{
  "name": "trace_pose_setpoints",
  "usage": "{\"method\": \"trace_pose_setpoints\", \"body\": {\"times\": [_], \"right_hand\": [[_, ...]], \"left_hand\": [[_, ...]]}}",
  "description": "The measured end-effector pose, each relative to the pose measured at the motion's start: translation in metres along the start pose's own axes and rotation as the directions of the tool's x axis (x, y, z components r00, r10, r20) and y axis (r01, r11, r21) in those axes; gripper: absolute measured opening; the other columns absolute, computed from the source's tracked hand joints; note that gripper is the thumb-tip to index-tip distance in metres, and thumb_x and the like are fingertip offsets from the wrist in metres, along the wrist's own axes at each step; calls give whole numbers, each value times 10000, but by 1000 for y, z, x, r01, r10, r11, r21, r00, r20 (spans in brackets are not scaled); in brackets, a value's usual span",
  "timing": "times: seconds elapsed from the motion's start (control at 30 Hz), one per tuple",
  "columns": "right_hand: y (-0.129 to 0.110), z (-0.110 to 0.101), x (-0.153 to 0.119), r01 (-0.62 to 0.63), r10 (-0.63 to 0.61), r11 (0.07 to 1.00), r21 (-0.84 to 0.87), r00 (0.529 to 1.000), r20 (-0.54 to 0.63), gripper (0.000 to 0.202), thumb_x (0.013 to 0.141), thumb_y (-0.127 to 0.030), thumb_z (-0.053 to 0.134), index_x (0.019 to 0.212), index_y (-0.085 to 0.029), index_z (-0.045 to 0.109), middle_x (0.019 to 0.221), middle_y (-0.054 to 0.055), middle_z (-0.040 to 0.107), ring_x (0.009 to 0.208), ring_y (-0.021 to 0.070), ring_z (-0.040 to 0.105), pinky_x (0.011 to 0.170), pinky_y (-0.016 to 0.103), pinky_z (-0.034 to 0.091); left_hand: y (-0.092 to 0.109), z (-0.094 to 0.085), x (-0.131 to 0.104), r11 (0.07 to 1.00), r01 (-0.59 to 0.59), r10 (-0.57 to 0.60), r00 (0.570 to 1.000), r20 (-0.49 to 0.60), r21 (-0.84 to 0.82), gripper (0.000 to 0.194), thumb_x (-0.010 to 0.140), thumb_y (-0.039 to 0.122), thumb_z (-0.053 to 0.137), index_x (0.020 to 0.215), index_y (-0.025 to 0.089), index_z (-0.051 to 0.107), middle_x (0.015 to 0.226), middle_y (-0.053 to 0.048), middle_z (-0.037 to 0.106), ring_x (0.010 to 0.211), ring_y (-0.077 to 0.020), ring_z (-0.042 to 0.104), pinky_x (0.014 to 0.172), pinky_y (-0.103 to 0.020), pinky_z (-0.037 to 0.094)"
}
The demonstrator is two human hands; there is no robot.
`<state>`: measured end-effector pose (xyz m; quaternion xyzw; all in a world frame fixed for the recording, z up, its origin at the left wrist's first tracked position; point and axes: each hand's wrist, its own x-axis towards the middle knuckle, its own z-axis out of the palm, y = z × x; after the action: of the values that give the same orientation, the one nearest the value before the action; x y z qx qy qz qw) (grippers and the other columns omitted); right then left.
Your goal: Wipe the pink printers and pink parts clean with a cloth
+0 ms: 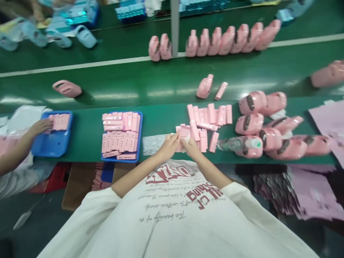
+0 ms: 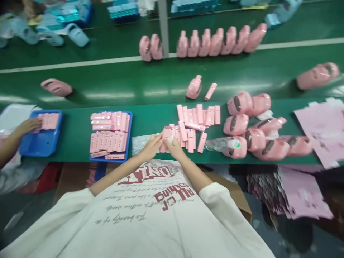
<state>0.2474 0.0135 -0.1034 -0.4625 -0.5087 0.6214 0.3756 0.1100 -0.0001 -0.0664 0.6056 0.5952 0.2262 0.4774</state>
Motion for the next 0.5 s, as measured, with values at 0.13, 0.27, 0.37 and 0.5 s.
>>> {"method": "trace_pose_setpoints", "body": {"times": [0.13, 0.27, 0.37, 0.5], "right_hand": [[-3, -37, 25, -92, 76, 966, -240, 994, -76, 583, 704, -673, 535, 947, -151, 626, 915, 103, 694, 906, 268, 633, 808, 400, 513], [-24, -77, 64, -312, 135, 630, -711, 946, -295, 486, 780, -549, 513, 968, -113, 617, 928, 168, 681, 912, 316, 638, 804, 428, 492], [-31, -93, 88, -426, 177, 278, -861, 904, -390, 501, 819, -494, 517, 1076, -72, 598, 1034, 237, 658, 995, 357, 629, 820, 454, 481], [-26, -96, 101, -443, 237, 127, -887, 882, -407, 527, 870, -461, 486, 1160, -28, 570, 1120, 271, 633, 1068, 352, 616, 862, 441, 477]], "left_hand": [[-15, -16, -13, 976, -19, 1, 996, 84, 218, 499, 895, 354, 444, 1357, 167, 475, 1129, -115, 514, 1012, -198, 565, 951, -349, 461], [-54, -60, -36, 853, 190, -105, 975, -197, 486, 428, 879, 304, 497, 1285, 172, 529, 1193, -103, 515, 1136, -202, 531, 1014, -319, 417], [-88, -103, -53, 753, 414, -207, 887, -413, 512, 422, 866, 209, 480, 1274, 108, 515, 1209, -162, 482, 1181, -275, 488, 1024, -409, 392], [-118, -158, -55, 624, 574, -265, 794, -547, 530, 440, 824, 132, 488, 1256, 50, 503, 1243, -243, 443, 1194, -361, 440, 996, -484, 360]]}}
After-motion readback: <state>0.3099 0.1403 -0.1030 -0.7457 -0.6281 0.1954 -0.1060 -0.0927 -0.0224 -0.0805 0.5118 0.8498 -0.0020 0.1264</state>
